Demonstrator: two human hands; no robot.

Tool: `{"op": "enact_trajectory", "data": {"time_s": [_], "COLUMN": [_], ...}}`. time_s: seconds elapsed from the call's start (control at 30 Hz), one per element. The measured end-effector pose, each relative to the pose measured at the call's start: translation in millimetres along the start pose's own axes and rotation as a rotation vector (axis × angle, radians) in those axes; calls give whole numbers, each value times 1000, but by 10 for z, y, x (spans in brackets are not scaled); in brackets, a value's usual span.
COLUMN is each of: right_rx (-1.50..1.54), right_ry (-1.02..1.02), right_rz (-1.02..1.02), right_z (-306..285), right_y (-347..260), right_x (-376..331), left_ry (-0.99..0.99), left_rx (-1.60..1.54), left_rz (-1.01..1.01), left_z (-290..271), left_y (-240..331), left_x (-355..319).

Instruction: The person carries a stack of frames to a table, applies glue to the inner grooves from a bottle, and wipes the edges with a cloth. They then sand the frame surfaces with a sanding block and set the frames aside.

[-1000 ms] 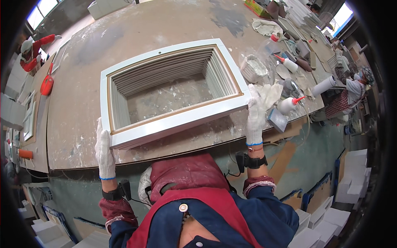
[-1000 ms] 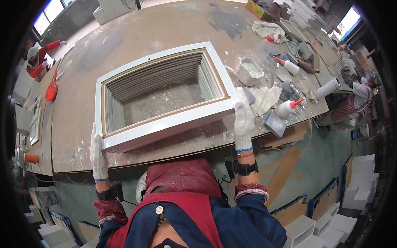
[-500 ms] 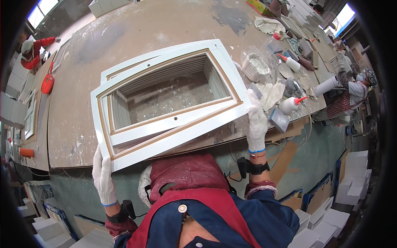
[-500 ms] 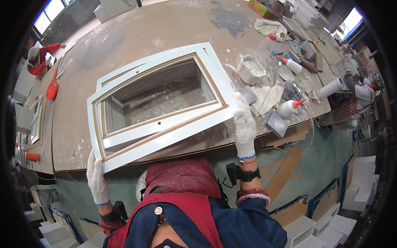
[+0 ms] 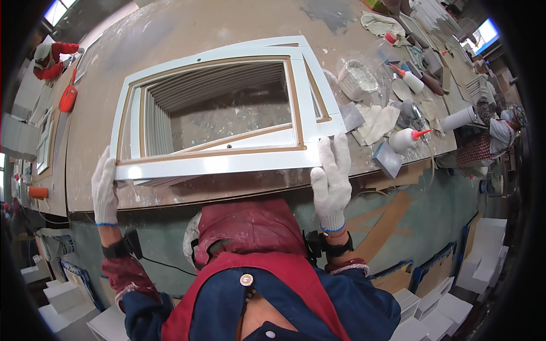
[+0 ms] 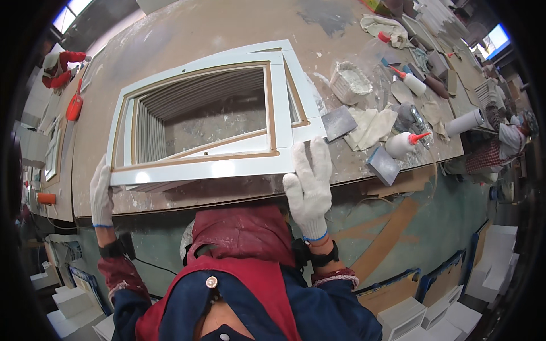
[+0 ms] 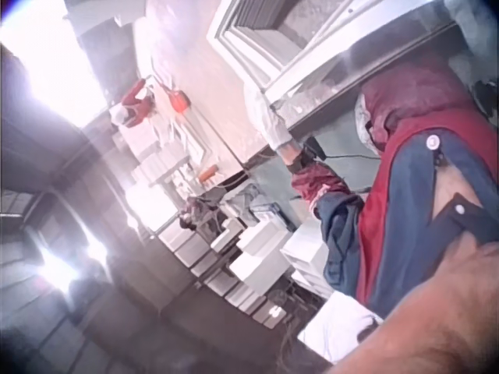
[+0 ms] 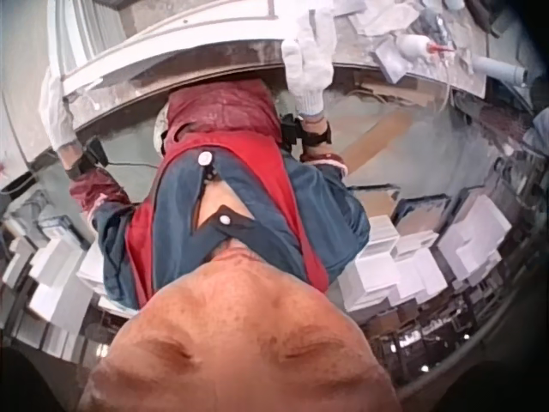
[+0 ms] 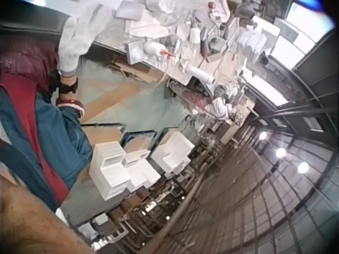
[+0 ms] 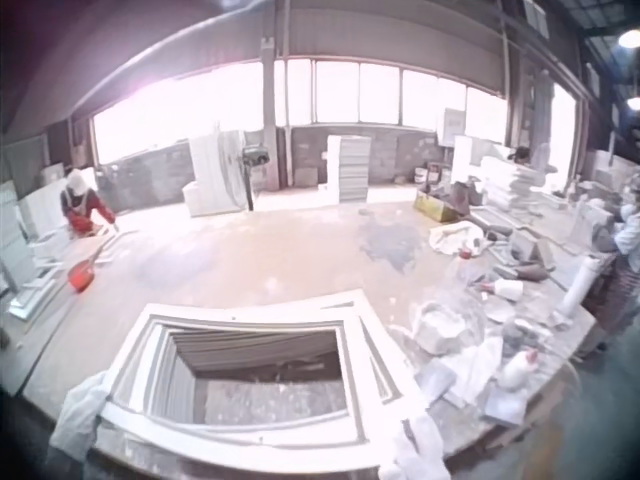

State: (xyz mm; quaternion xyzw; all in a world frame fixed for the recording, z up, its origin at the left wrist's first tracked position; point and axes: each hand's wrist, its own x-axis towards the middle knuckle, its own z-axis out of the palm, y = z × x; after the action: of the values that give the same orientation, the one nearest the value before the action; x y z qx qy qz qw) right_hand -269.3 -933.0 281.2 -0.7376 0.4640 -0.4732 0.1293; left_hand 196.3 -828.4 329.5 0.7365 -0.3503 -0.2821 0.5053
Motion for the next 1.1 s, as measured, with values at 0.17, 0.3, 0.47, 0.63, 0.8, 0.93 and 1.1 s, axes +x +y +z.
{"op": "enact_trajectory", "data": {"time_s": [0.17,0.3,0.47,0.63,0.8,0.93,1.1], "right_rx": [85,153,322,334,-48,-114,-63], "right_ry": [-96,-351,-246,186,469,420,394], "right_rz": [-70,-161,-144,454,585,583,652], "right_z": [-15,28,-23,-591,-1301,-1380,-1569], "right_y": [-160,-416,-109,662,1605,2088,2372], "right_x": [-113,-246,-176,-126,33,142,290], "left_ry": [-8,51,162,-321,-517,-388,-484], "left_rx": [84,172,756,728,837,834,736], "left_rz": [73,123,409,859,1175,1225,1159], "left_z": [-12,159,189,1138,2013,2060,2090], "left_y": [99,78,175,939,1009,861,972], "left_x": [475,918,1041,103,-438,-468,-470]}}
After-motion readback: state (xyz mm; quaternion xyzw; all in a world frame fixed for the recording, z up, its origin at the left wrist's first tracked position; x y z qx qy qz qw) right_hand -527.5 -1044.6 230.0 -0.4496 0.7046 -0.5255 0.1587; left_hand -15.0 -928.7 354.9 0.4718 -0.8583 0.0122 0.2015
